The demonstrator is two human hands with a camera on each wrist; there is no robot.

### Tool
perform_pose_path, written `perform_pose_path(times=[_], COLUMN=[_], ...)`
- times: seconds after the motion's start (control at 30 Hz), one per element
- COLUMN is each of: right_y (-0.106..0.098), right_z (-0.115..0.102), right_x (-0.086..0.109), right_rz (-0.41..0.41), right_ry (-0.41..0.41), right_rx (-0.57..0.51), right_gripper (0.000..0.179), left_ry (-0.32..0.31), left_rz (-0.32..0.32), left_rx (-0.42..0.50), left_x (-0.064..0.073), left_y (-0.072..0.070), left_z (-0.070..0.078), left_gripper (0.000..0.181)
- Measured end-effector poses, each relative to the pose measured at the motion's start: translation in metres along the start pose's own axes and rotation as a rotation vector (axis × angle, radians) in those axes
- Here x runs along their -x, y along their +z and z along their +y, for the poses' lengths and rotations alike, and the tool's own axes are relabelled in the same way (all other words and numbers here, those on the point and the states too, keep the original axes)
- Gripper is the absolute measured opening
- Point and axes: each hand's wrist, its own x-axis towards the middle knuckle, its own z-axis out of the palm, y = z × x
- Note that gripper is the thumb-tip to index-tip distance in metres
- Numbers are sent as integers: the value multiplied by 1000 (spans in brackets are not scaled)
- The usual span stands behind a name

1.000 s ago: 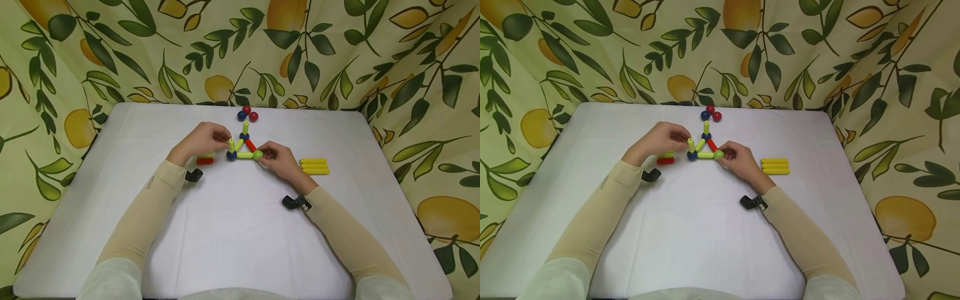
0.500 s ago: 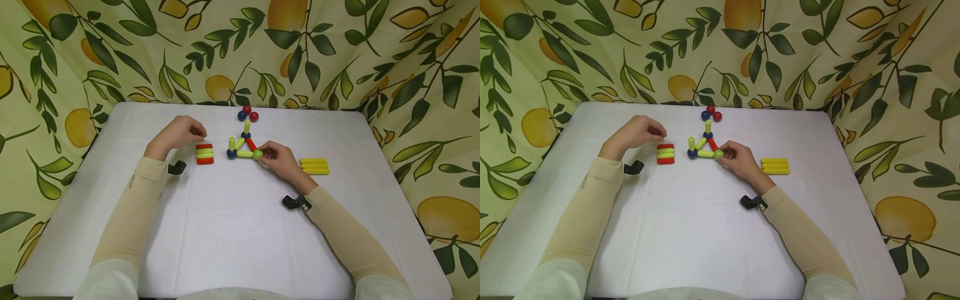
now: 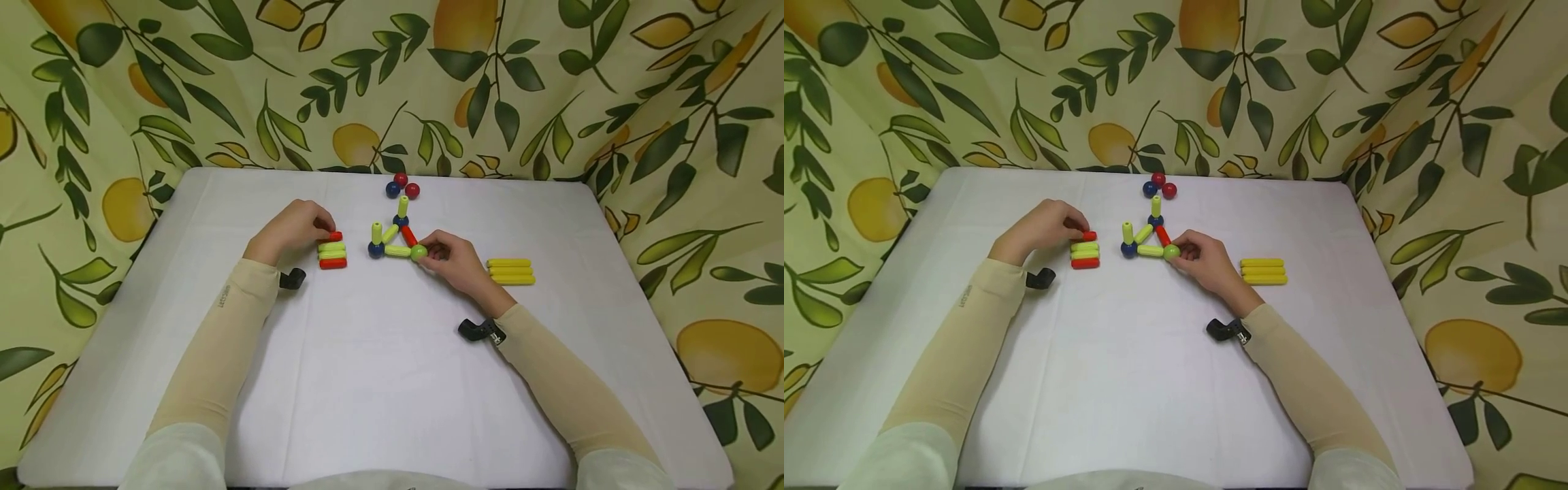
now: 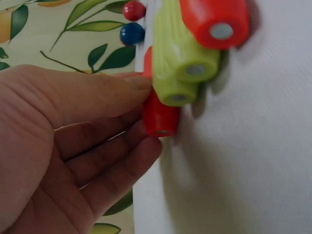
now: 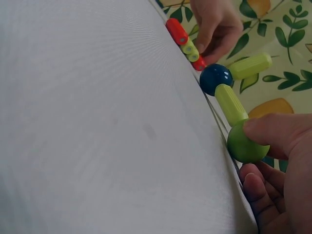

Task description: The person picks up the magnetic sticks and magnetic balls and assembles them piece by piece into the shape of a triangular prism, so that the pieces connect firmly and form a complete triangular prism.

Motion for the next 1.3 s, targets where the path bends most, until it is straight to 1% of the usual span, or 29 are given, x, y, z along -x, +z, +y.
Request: perform_pose_path(times=[0.1, 0.2, 0.3, 0.47, 0.6, 0.7, 0.77, 0.8, 0.87, 0.97, 1.07, 1.13, 1.17, 1.23, 1.3], right_y=[0, 0, 1, 1, 2, 1, 1, 0, 0, 0, 0, -1, -1, -1, -1], right_z=[0, 1, 1, 0, 0, 1, 1, 1, 2, 3, 3, 3, 3, 4, 4], right_x=[-1, -2, -1, 1, 2, 1, 1, 1, 1, 2, 2, 2, 2, 1, 0], right_rz=[6, 8, 7, 9, 5, 7, 9, 9, 6, 3, 3, 3, 2, 2, 4], right_ry=[0, 6, 16, 30, 29, 21, 15, 12, 10, 13, 10, 1, -5, -18, -27], right_rx=[7, 7, 4, -1, -13, -13, -8, -4, 2, 12, 13, 12, 13, 11, 10], right_gripper=[24, 24, 24, 24, 24, 24, 25, 25, 25, 27, 29, 30, 30, 31, 30], left_ry=[6, -1, 6, 23, 14, -5, 4, 17, 64, 184, 305, 369, 392, 415, 413], left_rz=[45, 61, 40, 7, 11, 42, 84, 109, 160, 230, 286, 311, 321, 328, 324], left_rx=[-15, -5, 2, -23, -32, 6, 59, 93, 163, 242, 295, 333, 351, 374, 390], left_x=[-1, -2, -2, -1, -1, 1, 3, 5, 8, 13, 18, 21, 22, 22, 19], left_y=[-1, -2, -1, 2, 4, 1, -3, -5, -9, -11, -9, -6, -4, 1, 8], left_z=[-2, -2, -2, -3, -4, -1, 4, 7, 17, 36, 61, 78, 86, 102, 116], left_gripper=[20, 23, 25, 22, 21, 23, 24, 25, 27, 27, 27, 31, 32, 34, 33])
